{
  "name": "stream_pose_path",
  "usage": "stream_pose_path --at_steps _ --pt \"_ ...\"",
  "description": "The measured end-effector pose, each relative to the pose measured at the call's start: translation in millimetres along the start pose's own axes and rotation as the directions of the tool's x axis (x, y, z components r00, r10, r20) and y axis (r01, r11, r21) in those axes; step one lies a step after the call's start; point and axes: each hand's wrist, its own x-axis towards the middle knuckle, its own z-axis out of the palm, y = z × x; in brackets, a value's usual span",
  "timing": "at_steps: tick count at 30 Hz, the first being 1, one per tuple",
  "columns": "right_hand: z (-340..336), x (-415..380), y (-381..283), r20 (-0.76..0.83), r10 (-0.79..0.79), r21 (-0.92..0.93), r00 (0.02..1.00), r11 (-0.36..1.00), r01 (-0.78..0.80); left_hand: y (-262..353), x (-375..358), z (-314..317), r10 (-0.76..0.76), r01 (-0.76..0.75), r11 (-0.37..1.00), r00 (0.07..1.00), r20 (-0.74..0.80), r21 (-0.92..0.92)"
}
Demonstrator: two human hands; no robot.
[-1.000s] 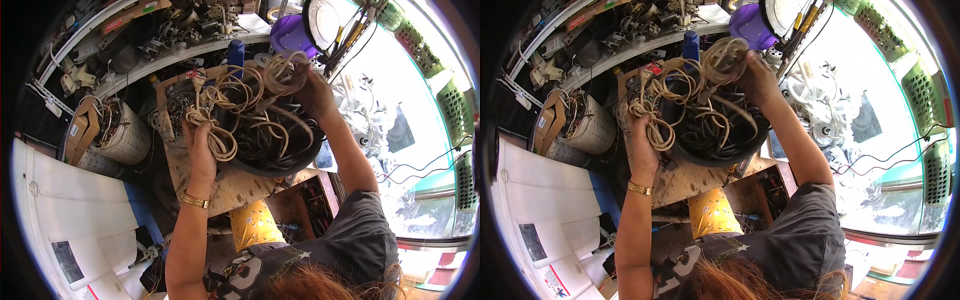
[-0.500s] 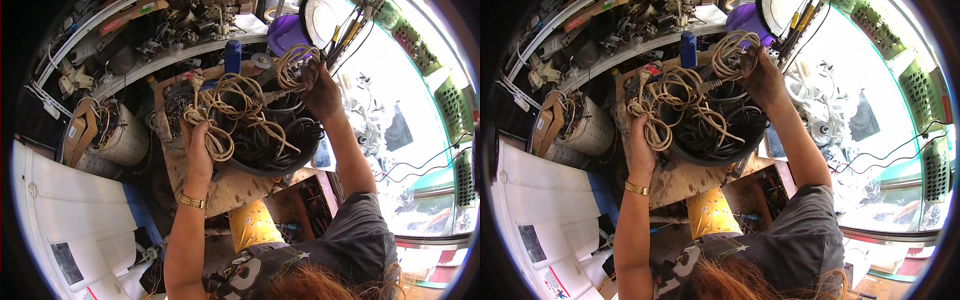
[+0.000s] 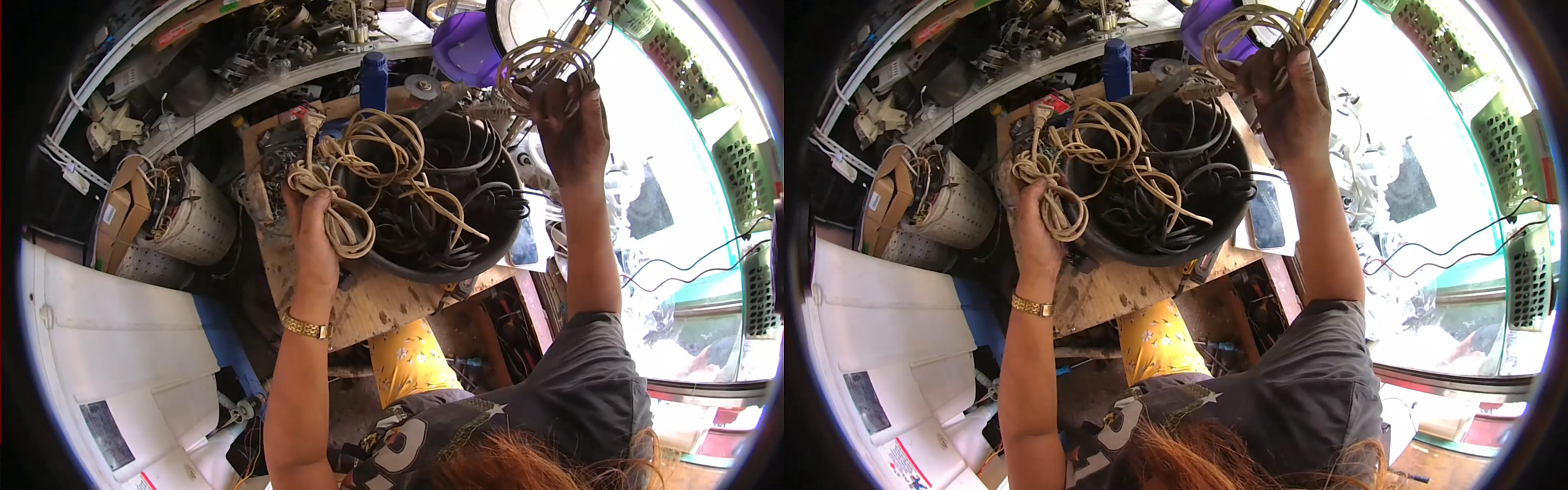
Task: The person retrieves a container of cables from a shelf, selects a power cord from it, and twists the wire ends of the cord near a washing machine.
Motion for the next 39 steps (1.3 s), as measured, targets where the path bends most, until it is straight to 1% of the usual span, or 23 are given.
stream_pose_path --at_steps 2,3,5,6,7,8,9,10,12,13,16,17,18,20,21,22,24,25,28,31,34,39 --pt "-4.5 1.6 -5.4 0.036 0.031 0.113 0.999 0.993 -0.035 2.0 -1.0 1.8 -0.014 0.014 1.0 1.0 -0.007 -0.016" --pt "-3.6 -0.5 -6.2 0.001 0.057 0.103 0.998 0.993 -0.057 1.9 -1.4 2.1 -0.012 0.012 1.0 1.0 -0.001 0.005" --pt "-8.2 -5.4 1.0 -0.045 0.14 0.246 0.989 0.961 -0.125 4.4 -2.0 3.7 -0.004 0.003 0.999 1.0 0.011 0.048" --pt "-10.5 -7.4 4.8 -0.062 0.182 0.317 0.981 0.936 -0.154 6.8 -4.7 6.5 0.026 -0.03 0.99 0.999 0.025 0.137" --pt "-5.8 -8.9 8.9 -0.19 0.227 0.298 0.955 0.94 -0.165 11.6 -9.5 12.7 0.057 -0.065 0.973 0.997 0.043 0.223" --pt "-9.7 -8.4 10.5 -0.151 0.305 0.345 0.94 0.908 -0.239 14.5 -11.8 16.1 0.087 -0.102 0.946 0.994 0.061 0.308" --pt "-8.2 -8.6 14.0 -0.249 0.347 0.377 0.904 0.895 -0.24 10.3 -9.6 14.7 0.129 -0.162 0.931 0.985 0.118 0.328" --pt "-3.5 -8.5 16.8 -0.342 0.39 0.41 0.855 0.881 -0.238 10.7 -9.6 16.8 0.132 -0.173 0.923 0.982 0.138 0.344" --pt "-13.6 -9.0 22.9 -0.237 0.333 0.437 0.913 0.875 -0.206 11.5 -11.4 24.6 0.133 -0.193 0.908 0.974 0.18 0.372" --pt "-13.4 -8.1 23.0 -0.185 0.3 0.451 0.936 0.872 -0.19 13.8 -11.2 27.0 0.087 -0.156 0.914 0.977 0.194 0.375" --pt "-9.7 -5.6 22.8 -0.39 0.286 0.458 0.875 0.885 -0.086 4.5 -8.7 29.6 0.197 -0.296 0.857 0.945 0.263 0.422" --pt "-19.6 -9.7 22.7 -0.107 0.219 0.493 0.97 0.859 -0.14 1.6 -7.5 27.3 0.202 -0.302 0.844 0.944 0.259 0.444" --pt "-28.0 -7.4 27.8 -0.037 0.22 0.66 0.975 0.738 -0.142 -1.1 -6.3 23.8 0.233 -0.353 0.768 0.931 0.28 0.534" --pt "-34.4 -6.5 33.6 0.096 0.238 0.755 0.966 0.615 -0.226 -5.4 -3.5 19.7 0.291 -0.447 0.583 0.895 0.339 0.679" --pt "-37.4 -8.2 35.7 0.12 0.245 0.756 0.962 0.605 -0.249 -7.4 -3.5 20.3 0.304 -0.461 0.539 0.887 0.347 0.705" --pt "-32.7 -8.7 38.5 0.157 0.204 0.764 0.966 0.595 -0.25 -7.5 -4.8 22.5 0.297 -0.451 0.519 0.892 0.342 0.726" --pt "-24.8 -9.9 38.9 0.168 0.209 0.782 0.963 0.567 -0.259 -7.1 -8.7 25.7 0.282 -0.422 0.473 0.904 0.32 0.774" --pt "-22.5 -9.0 39.5 0.177 0.198 0.772 0.964 0.58 -0.26 -7.2 -10.9 27.6 0.275 -0.406 0.49 0.912 0.306 0.771" --pt "-17.5 -8.9 37.9 0.204 0.222 0.771 0.953 0.563 -0.296 -10.3 -11.7 27.7 0.293 -0.423 0.497 0.904 0.313 0.758" --pt "-12.1 -8.6 38.8 0.233 0.198 0.737 0.952 0.603 -0.306 -9.8 -12.7 28.1 0.337 -0.482 0.435 0.87 0.359 0.76" --pt "-10.7 -6.3 39.5 0.241 0.193 0.731 0.951 0.608 -0.308 -8.1 -12.8 28.3 0.362 -0.52 0.366 0.843 0.397 0.772" --pt "-3.8 -4.7 38.6 0.236 0.194 0.753 0.952 0.583 -0.305 -9.9 -13.7 26.8 0.32 -0.466 0.398 0.878 0.356 0.79"
